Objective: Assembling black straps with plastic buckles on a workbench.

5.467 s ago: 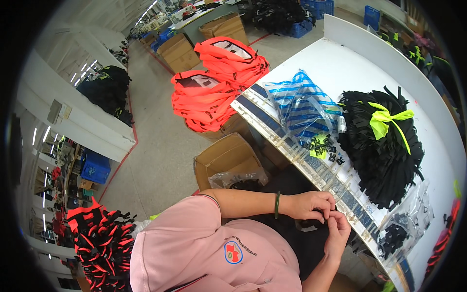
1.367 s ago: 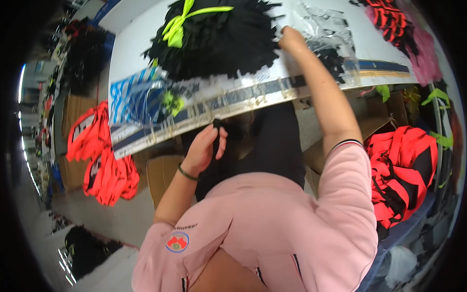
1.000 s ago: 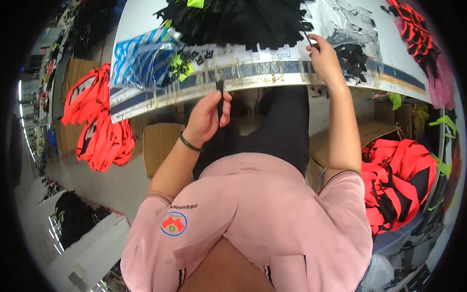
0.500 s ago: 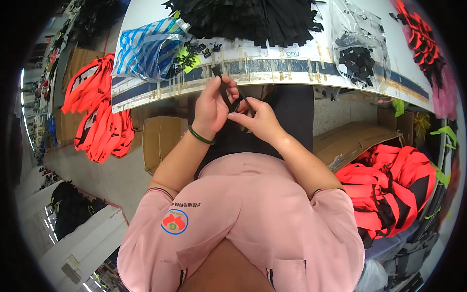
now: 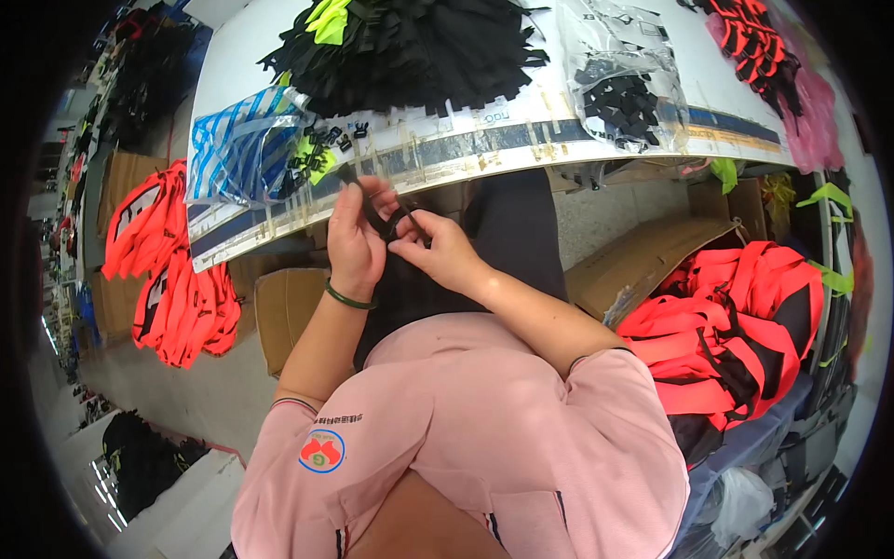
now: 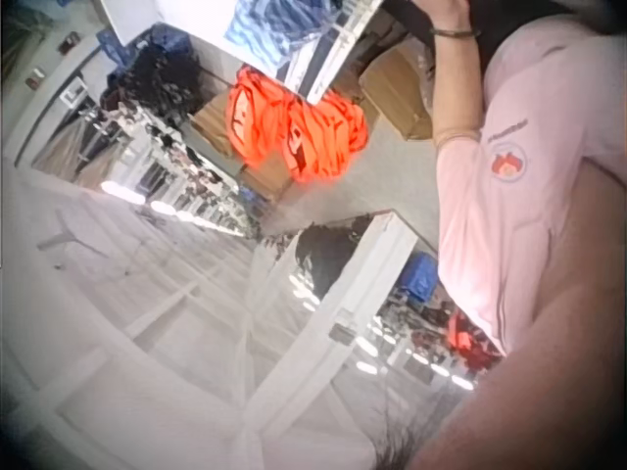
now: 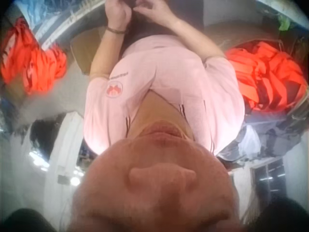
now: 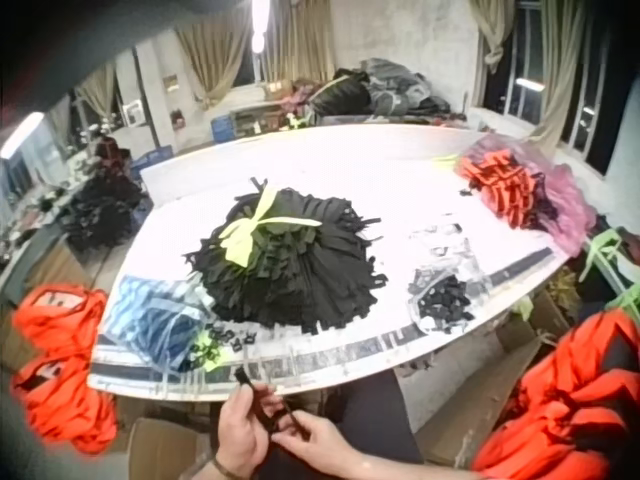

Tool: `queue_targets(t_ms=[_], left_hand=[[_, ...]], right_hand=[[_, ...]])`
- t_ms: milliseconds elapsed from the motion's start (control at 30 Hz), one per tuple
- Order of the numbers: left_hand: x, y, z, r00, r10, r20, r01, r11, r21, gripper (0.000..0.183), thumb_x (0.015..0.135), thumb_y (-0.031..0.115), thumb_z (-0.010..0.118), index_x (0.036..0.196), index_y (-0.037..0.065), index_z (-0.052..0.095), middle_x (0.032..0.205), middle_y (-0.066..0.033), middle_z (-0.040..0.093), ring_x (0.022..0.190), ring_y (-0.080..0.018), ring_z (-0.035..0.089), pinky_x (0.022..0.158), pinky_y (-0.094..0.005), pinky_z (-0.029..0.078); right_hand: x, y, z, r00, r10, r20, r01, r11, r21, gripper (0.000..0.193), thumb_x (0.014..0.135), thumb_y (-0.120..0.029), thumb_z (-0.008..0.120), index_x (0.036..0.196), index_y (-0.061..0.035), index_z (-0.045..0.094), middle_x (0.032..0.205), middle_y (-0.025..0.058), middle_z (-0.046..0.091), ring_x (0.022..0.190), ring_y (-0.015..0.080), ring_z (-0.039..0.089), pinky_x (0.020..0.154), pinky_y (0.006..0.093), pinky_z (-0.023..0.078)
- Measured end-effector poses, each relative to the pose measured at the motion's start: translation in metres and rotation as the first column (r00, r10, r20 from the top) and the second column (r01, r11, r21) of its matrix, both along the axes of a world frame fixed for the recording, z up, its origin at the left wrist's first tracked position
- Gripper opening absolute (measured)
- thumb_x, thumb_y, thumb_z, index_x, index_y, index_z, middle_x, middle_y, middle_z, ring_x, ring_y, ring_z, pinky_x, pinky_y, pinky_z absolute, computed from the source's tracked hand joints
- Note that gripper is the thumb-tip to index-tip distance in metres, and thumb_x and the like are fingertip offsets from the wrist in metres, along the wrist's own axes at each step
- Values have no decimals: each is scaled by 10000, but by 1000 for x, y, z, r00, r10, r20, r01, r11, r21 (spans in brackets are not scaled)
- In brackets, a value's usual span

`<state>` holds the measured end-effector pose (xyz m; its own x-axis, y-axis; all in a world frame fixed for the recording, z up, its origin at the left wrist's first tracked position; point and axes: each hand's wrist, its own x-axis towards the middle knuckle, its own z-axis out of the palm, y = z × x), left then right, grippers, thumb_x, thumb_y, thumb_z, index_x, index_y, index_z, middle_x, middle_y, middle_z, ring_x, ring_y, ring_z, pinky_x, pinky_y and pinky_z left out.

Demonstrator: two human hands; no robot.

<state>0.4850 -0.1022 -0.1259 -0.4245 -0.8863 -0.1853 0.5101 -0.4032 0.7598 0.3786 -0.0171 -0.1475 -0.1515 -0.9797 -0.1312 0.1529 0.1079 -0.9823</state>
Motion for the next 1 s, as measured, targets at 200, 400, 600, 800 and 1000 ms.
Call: queue_targets(t_ms=[200, 400, 600, 800, 1000], left_hand=[[-10, 7, -2, 997, -71, 7, 71, 997, -22, 256, 950, 226, 453, 1005, -6, 548, 928, -94, 590, 817, -166, 564, 762, -289, 464], [-9, -2, 1, 999, 4, 45, -9, 993, 119, 248, 945, 241, 465, 1025, 16, 530, 843, -75, 584, 707, -165, 556, 649, -294, 468], [34, -24, -9, 995, -96, 22, 95, 995, 40, 252, 954, 251, 440, 1020, 27, 533, 735, -37, 535, 556, -132, 468, 486, -257, 365], [39, -23, -16, 959, -215, 185, 206, 976, 67, 258, 954, 232, 435, 1007, 4, 544, 807, -88, 601, 580, -126, 525, 506, -244, 415], [26, -9, -16, 912, -362, 194, 335, 928, 162, 258, 951, 239, 432, 991, 10, 545, 699, -40, 536, 493, -108, 450, 452, -228, 365]], right_hand=[[-1, -2, -7, 991, -122, 52, 122, 993, 7, 99, 835, -87, 636, 876, -20, 576, 813, -30, 569, 750, 32, 483, 679, 188, 417], [-11, 0, 0, 1000, 20, 13, -19, 1000, -7, 111, 829, -128, 656, 798, -47, 587, 735, -41, 552, 687, 29, 472, 608, 191, 402], [-115, 2, 20, 644, -517, -563, 487, 845, -219, 147, 815, -164, 644, 872, -29, 631, 809, 101, 644, 728, 184, 611, 687, 289, 472], [-306, 50, -27, -40, -454, -890, 819, 495, -289, 230, 754, -239, 679, 931, -105, 621, 809, 96, 597, 741, 272, 584, 685, 386, 473], [-288, 22, -58, 244, -409, -879, 714, 690, -123, 270, 729, -223, 702, 941, -79, 618, 804, 108, 592, 757, 271, 587, 684, 373, 470]])
